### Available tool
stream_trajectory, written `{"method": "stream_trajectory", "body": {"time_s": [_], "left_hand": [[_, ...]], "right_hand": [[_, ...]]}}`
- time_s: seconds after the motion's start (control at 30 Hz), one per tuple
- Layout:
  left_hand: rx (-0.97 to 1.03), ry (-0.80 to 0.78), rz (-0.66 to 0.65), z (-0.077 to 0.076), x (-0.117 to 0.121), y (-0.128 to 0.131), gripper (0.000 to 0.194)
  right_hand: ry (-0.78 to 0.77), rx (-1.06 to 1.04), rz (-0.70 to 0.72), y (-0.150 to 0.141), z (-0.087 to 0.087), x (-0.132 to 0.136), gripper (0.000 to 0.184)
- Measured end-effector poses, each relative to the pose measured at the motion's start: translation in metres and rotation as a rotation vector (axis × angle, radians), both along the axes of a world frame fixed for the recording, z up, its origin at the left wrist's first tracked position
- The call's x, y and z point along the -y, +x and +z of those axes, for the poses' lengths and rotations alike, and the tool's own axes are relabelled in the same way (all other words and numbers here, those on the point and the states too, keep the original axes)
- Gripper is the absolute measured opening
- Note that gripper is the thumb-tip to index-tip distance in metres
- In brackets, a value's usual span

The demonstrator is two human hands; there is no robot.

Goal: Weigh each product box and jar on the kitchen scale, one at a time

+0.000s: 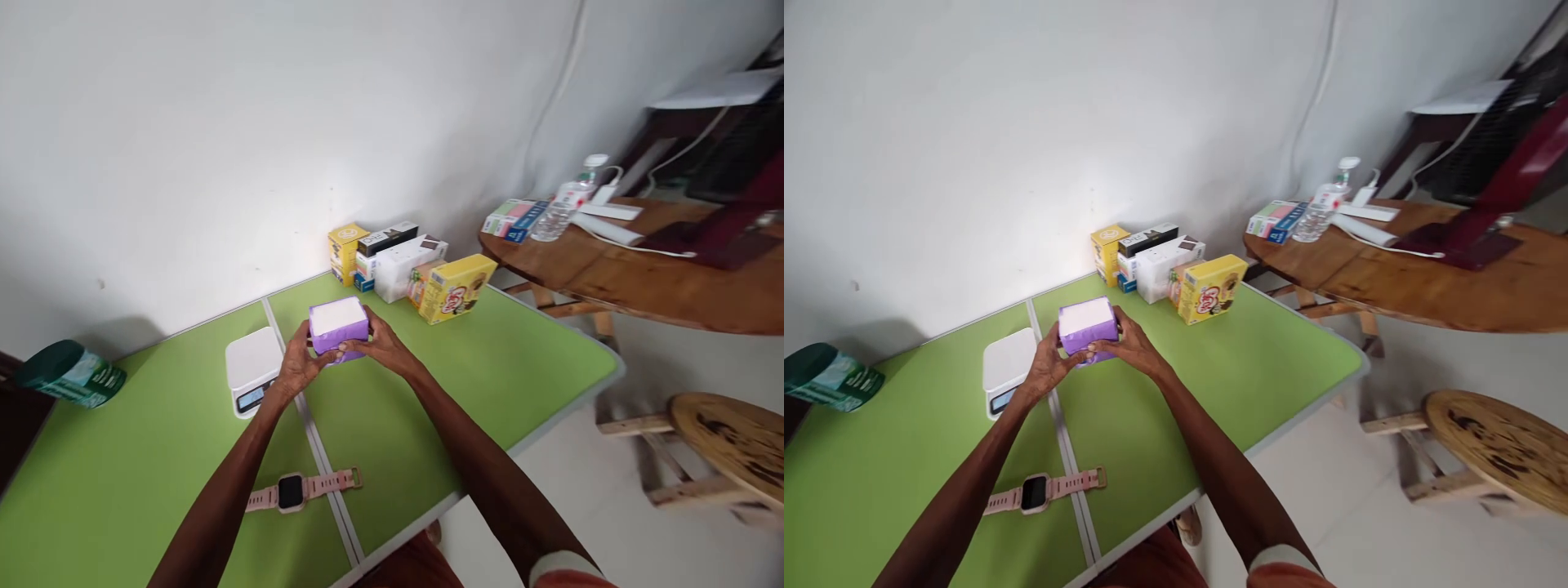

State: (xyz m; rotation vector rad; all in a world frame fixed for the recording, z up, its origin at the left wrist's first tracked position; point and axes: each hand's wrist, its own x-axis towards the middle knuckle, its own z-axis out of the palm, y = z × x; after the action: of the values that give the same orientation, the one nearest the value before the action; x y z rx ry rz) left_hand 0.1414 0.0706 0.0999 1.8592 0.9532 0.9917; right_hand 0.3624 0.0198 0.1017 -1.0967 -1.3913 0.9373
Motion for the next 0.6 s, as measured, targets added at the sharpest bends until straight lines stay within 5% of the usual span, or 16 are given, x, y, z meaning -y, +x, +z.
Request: {"method": "stream_trajectory", "body": {"time_s": [0.33, 0.6], "left_hand": [[0.032, -0.075, -0.273, -0.025, 0.007, 0.17, 0.075], [0.0, -0.126, -0.395, -0.042, 0.007, 0.212, 0.071]], "right_hand": [[-0.007, -0.088, -0.381, 0.135, -0.031, 0.065, 0.101], [-0.062, -0.103, -0.39, 0.193, -0.04, 0.071, 0.084]]}}
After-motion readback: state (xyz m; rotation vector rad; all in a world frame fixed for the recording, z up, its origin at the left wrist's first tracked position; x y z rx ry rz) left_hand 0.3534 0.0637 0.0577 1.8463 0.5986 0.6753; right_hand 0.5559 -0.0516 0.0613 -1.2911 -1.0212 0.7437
